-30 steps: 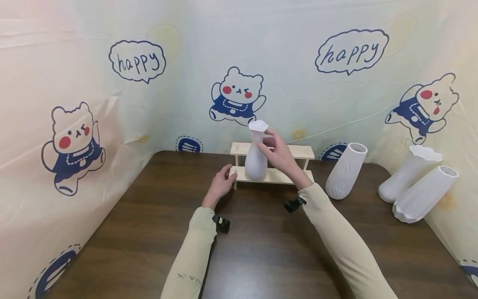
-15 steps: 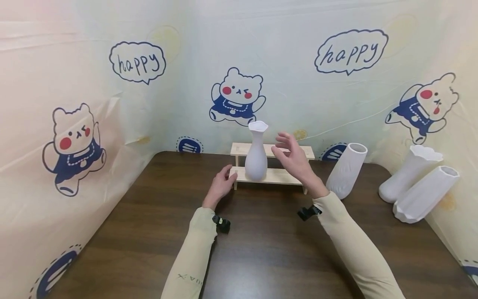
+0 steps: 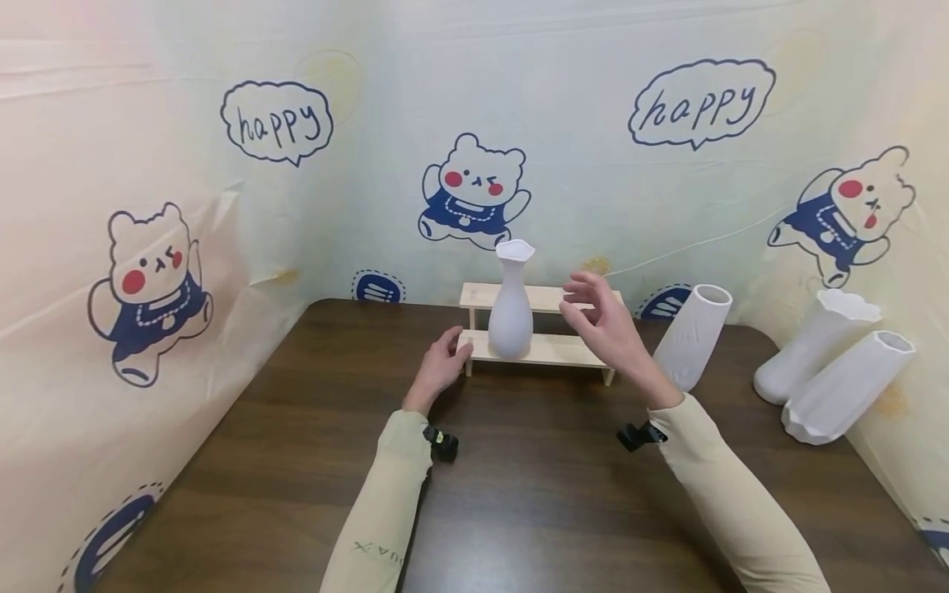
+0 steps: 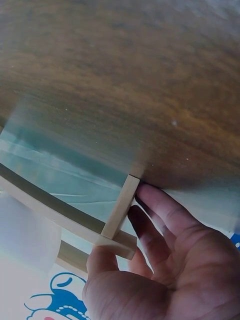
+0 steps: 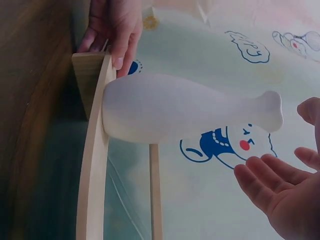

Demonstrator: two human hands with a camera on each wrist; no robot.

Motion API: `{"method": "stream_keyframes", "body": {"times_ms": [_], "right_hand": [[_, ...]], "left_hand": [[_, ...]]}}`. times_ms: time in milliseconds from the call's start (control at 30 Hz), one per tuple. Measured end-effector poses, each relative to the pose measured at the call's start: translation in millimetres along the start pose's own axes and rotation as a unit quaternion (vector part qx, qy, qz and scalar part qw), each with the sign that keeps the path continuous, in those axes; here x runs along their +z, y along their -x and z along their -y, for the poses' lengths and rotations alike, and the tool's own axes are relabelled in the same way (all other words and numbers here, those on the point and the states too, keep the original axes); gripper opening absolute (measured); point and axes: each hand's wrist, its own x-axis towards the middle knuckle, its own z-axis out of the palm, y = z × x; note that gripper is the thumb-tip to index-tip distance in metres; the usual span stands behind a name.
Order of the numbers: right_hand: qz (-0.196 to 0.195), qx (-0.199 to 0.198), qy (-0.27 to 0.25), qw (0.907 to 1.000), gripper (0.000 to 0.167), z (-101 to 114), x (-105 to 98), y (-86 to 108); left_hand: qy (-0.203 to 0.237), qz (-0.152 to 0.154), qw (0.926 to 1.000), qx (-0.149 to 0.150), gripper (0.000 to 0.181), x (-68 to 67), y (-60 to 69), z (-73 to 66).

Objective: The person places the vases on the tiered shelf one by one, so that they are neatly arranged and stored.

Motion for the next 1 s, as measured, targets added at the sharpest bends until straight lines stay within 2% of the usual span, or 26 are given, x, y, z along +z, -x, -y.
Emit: {"method": "stream_keyframes", "body": {"times_ms": [167,433,567,767,833,1000], "right_hand": [[0.000,-0.020,0.030,0.9994,0.052,-3.9,-8.1,9.6],[-0.041,-0.075,0.071,0.9938,0.052,-9.4,-25.0,19.7],[-0.053,-0.081,0.073,0.9926,0.054,-6.0,-31.3,25.8],[-0.068,-0.098,0.083,0.9895,0.049,21.4,-43.3,38.3],[-0.070,-0.106,0.081,0.9885,0.049,25.7,-47.5,41.0],[-0.080,-0.099,0.074,0.9890,0.049,14.6,-56.3,44.9]], "left_hand": [[0.002,0.003,1.0000,-0.003,0.061,2.2,0.1,-1.0],[0.003,0.004,1.0000,0.001,0.061,0.5,1.9,-2.2],[0.002,0.001,1.0000,0.000,0.060,-0.6,2.2,-1.1],[-0.002,0.007,0.9999,-0.008,0.062,-0.4,2.6,-0.8],[-0.004,0.005,1.0000,-0.001,0.062,-0.4,2.2,-1.2],[-0.007,-0.003,0.9998,0.016,0.059,-0.3,1.4,-1.5]]}}
